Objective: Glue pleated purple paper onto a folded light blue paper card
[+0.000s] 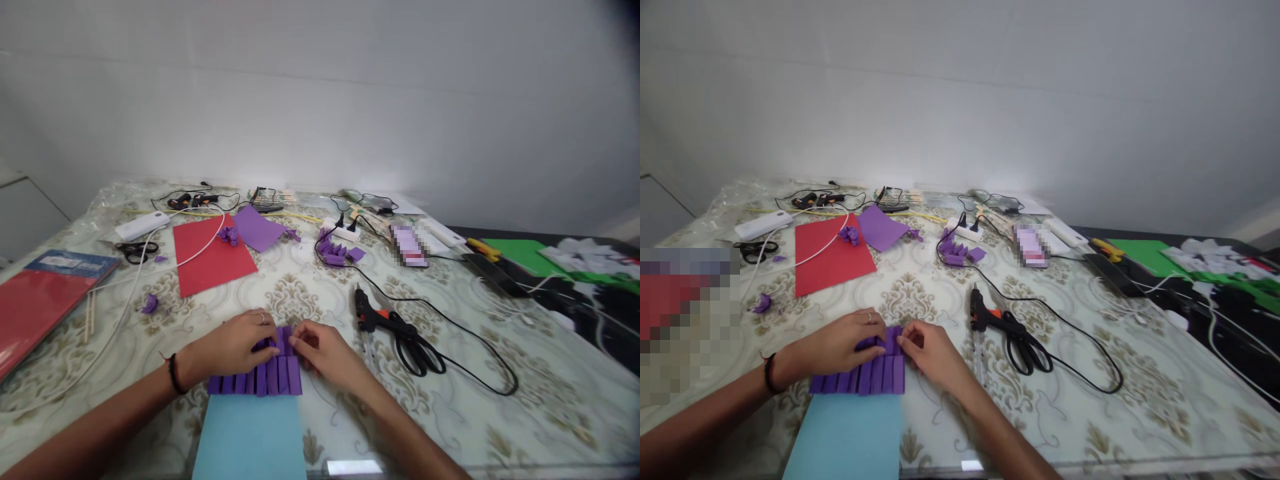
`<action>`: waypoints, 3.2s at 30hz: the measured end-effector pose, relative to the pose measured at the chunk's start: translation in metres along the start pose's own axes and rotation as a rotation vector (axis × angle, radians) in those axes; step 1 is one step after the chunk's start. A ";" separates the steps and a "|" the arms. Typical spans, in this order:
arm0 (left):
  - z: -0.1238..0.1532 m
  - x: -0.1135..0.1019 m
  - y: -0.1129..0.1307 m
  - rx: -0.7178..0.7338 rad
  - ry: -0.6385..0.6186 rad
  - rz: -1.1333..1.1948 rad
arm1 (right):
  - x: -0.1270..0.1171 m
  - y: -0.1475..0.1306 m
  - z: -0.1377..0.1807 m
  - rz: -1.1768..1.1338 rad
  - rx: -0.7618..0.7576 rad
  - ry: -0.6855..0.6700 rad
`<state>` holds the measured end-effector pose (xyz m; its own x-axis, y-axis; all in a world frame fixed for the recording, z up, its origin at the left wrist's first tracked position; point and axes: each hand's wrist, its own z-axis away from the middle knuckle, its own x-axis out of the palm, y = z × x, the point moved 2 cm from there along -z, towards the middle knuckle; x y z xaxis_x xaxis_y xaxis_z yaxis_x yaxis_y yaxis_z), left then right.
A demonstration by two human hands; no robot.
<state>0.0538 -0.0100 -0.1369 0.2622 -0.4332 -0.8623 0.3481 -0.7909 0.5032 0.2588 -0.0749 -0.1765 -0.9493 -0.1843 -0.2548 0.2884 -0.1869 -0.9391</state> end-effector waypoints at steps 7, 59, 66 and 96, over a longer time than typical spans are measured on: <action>-0.011 0.009 0.004 -0.056 0.012 -0.005 | 0.005 -0.003 -0.001 0.061 -0.014 0.042; -0.009 -0.002 0.014 -0.251 0.089 0.079 | -0.009 -0.035 0.017 0.403 -0.076 0.208; 0.000 -0.013 0.018 -0.079 0.046 -0.054 | -0.006 -0.032 0.019 0.518 -0.062 0.263; 0.001 0.017 0.013 -0.321 0.112 0.137 | 0.001 -0.008 0.006 0.311 -0.065 0.039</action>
<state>0.0616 -0.0275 -0.1450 0.4171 -0.4617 -0.7829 0.5628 -0.5452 0.6213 0.2564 -0.0794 -0.1679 -0.8215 -0.1851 -0.5393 0.5578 -0.0651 -0.8274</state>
